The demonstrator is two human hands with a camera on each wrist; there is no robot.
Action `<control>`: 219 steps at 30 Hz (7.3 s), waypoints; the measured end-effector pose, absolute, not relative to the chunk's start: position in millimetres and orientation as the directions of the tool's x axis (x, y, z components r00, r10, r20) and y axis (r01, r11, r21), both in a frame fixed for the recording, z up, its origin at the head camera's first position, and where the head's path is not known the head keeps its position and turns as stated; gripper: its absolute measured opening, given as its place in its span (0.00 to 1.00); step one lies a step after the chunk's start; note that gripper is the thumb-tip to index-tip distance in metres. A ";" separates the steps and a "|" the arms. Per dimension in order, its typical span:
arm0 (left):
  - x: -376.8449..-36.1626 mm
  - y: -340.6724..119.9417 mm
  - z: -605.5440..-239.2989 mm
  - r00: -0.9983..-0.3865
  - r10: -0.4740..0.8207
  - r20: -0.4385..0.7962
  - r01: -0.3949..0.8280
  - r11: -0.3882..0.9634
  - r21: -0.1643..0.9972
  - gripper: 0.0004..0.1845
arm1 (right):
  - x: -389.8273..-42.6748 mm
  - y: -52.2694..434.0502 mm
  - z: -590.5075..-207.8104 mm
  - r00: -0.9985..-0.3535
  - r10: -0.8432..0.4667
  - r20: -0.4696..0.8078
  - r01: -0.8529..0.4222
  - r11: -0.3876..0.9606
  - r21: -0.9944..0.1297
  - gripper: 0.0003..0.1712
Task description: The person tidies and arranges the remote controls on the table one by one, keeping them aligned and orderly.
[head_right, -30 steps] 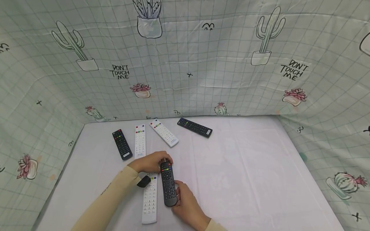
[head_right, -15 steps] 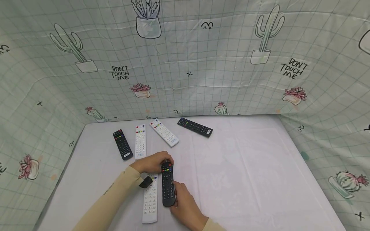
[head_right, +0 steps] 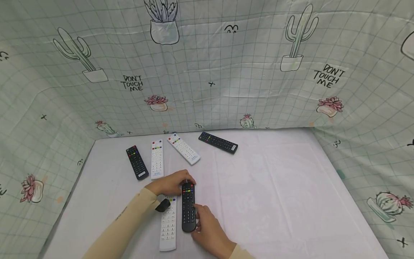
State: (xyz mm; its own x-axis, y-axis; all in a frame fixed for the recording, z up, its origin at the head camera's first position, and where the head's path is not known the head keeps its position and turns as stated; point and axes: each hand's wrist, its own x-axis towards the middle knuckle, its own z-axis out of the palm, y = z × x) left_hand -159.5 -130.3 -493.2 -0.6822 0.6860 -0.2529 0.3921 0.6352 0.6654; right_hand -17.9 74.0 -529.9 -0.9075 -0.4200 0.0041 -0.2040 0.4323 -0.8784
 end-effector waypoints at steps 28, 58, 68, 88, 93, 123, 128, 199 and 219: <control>-193.0 -117.0 -485.4 -0.879 0.477 -0.001 0.293 0.540 0.789 0.21 | -97.2 150.4 -510.0 -0.985 -0.171 -0.002 -0.093 0.542 -0.835 0.31; -245.6 -80.8 -497.8 -0.988 0.145 -0.058 0.001 0.376 0.927 0.28 | -199.8 192.3 -513.0 -0.999 0.006 0.048 -0.035 0.593 -0.804 0.38; -258.6 -65.0 -504.0 -0.990 0.122 -0.075 -0.022 0.382 0.924 0.33 | -220.0 190.7 -522.3 -1.000 0.023 -0.020 0.030 0.583 -0.812 0.41; -275.0 -53.1 -511.7 -0.976 0.118 -0.183 -0.113 0.445 0.888 0.37 | -234.6 183.8 -535.3 -0.997 -0.008 -0.077 0.055 0.619 -0.784 0.40; -278.6 -50.4 -514.2 -0.971 0.122 -0.204 -0.133 0.433 0.892 0.38 | -235.9 181.1 -535.5 -0.998 -0.009 -0.066 0.047 0.612 -0.790 0.40; -256.6 -59.2 -505.3 -0.987 0.128 -0.094 -0.053 0.297 0.953 0.37 | -206.2 192.7 -525.1 -0.999 0.002 0.037 -0.029 0.574 -0.818 0.33; -244.0 -65.7 -501.0 -0.984 0.160 -0.078 -0.023 0.323 0.946 0.37 | -192.0 194.7 -521.6 -0.998 -0.020 0.056 -0.058 0.573 -0.818 0.32; -120.4 -105.1 -504.0 -0.949 0.314 -0.013 0.069 0.249 0.966 0.36 | -39.6 173.9 -518.1 -0.932 -0.361 -0.039 -0.075 0.296 -0.952 0.39; -135.6 -97.2 -495.9 -0.879 0.473 -0.063 0.143 0.387 0.911 0.31 | -17.3 156.2 -530.8 -0.902 -0.416 -0.119 0.027 0.221 -0.975 0.44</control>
State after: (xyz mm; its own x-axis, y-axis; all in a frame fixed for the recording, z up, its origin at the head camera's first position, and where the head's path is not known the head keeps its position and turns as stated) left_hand -135.6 -97.2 -495.9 -0.8788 0.4729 -0.0631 0.1427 0.3868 0.9110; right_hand -17.3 156.2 -530.8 -0.9016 -0.4157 -0.1192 0.0271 0.2206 -0.9750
